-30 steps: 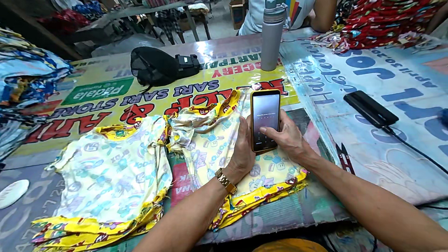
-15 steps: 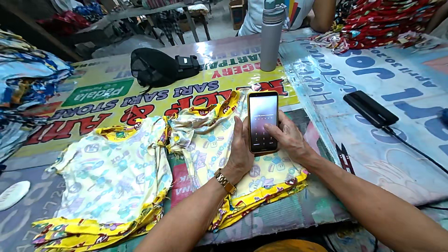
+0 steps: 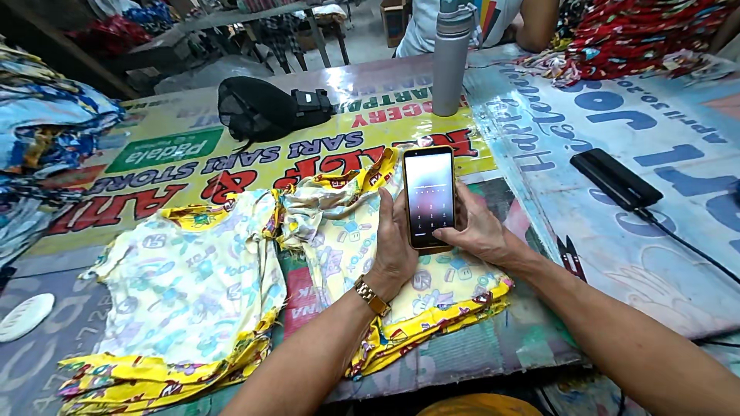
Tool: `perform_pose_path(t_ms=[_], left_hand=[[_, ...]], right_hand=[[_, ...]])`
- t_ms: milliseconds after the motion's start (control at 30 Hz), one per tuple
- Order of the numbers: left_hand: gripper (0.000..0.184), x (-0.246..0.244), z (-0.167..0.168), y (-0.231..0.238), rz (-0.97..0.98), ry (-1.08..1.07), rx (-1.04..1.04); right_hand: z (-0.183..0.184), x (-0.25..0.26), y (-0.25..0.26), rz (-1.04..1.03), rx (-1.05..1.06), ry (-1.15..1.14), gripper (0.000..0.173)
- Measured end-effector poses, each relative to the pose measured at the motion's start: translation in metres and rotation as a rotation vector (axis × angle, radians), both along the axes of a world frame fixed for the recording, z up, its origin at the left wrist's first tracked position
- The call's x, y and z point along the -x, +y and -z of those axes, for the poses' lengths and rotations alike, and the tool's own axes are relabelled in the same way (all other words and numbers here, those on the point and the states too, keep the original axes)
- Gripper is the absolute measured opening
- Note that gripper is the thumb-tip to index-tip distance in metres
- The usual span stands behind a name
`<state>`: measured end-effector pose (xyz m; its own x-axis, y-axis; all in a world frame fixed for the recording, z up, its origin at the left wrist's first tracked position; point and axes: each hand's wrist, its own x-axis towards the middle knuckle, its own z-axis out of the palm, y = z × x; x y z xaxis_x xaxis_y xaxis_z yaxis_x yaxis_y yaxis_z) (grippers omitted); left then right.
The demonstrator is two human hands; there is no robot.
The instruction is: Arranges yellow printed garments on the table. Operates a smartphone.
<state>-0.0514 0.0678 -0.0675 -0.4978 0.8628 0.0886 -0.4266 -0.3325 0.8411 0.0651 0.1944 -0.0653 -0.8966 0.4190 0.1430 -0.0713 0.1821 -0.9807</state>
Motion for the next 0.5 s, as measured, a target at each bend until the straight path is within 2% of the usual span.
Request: perform_pose_path(t_ms=[167, 500], left_hand=[[0.084, 0.0002, -0.0014, 0.0000, -0.009, 0.013, 0.011], [0.082, -0.0001, -0.0013, 0.0005, -0.014, 0.003, 0.003]], right_hand=[[0.0010, 0.0006, 0.0004, -0.011, 0.016, 0.008, 0.088], [0.0018, 0.0016, -0.0005, 0.006, 0.005, 0.038, 0.082]])
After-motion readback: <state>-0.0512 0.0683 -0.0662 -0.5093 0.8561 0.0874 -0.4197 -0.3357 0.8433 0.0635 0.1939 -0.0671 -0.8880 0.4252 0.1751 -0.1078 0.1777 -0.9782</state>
